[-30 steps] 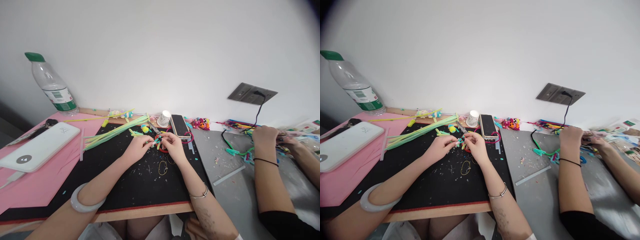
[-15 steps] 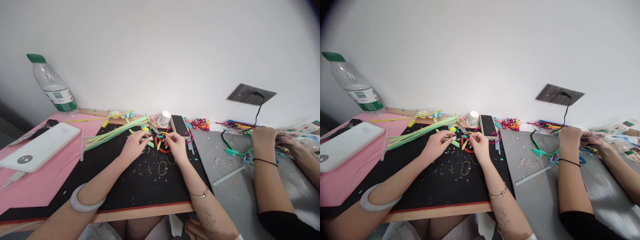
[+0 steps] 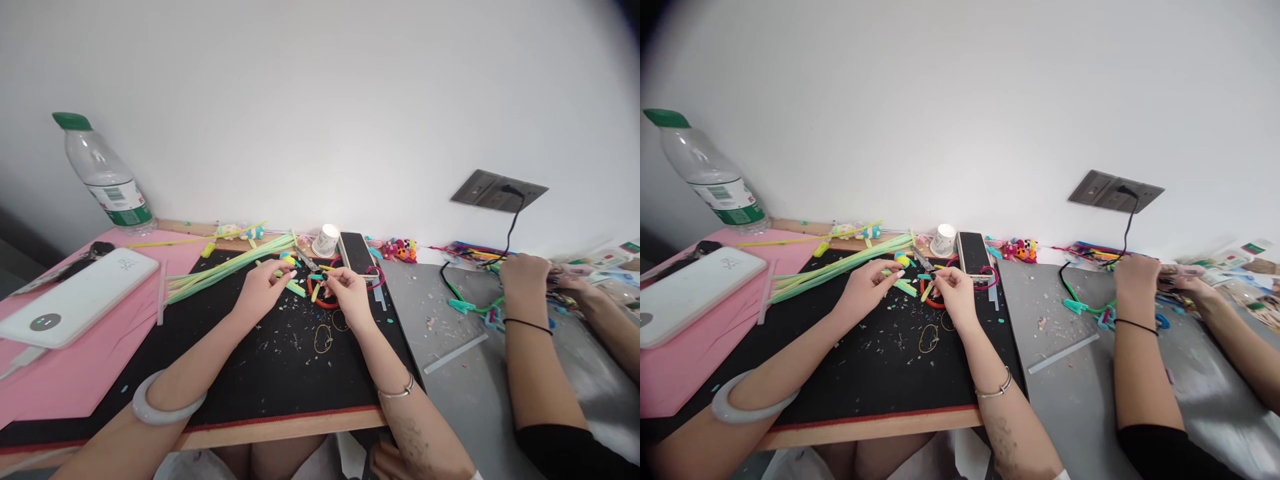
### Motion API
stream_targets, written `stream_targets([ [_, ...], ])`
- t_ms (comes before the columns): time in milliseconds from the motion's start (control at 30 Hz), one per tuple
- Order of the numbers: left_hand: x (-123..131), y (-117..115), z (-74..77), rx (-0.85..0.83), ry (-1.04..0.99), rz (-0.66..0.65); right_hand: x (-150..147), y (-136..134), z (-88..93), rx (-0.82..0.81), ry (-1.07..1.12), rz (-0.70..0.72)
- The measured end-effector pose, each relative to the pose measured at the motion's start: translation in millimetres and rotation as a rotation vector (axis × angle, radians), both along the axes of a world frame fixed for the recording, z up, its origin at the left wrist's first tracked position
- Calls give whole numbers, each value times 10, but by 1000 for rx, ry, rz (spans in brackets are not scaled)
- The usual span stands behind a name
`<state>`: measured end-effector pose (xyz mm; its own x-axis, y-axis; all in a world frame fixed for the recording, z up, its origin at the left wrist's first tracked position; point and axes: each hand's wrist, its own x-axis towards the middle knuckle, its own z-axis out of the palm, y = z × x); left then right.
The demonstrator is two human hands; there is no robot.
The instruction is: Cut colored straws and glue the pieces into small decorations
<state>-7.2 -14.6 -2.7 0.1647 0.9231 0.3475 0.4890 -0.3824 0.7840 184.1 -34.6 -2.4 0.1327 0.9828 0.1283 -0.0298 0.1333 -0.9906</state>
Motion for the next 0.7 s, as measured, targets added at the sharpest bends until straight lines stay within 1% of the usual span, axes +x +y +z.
stream_targets([
  [100,18,-25,28,11,49,-139,-40,-16,-5,-21,1,113],
  [200,48,-44,45,49,117,-274,-69,-36,8,-41,4,173],
  [267,66,-48,48,54,137,-312,-78,-49,25,-47,-4,188],
  [333,78,-47,47,44,134,-306,-84,-61,41,-54,-18,197],
  [433,82,-50,51,21,105,-250,-88,-71,57,-75,-41,207],
  [533,65,-57,60,-29,24,-126,-59,-63,62,-48,-69,194],
  [567,54,-56,62,-47,-21,-62,-39,-57,62,-21,-87,159],
  [633,24,-42,58,-78,-141,76,12,-44,63,46,-165,36],
  [700,-8,-10,44,-116,-297,175,62,-36,62,115,-328,-65],
])
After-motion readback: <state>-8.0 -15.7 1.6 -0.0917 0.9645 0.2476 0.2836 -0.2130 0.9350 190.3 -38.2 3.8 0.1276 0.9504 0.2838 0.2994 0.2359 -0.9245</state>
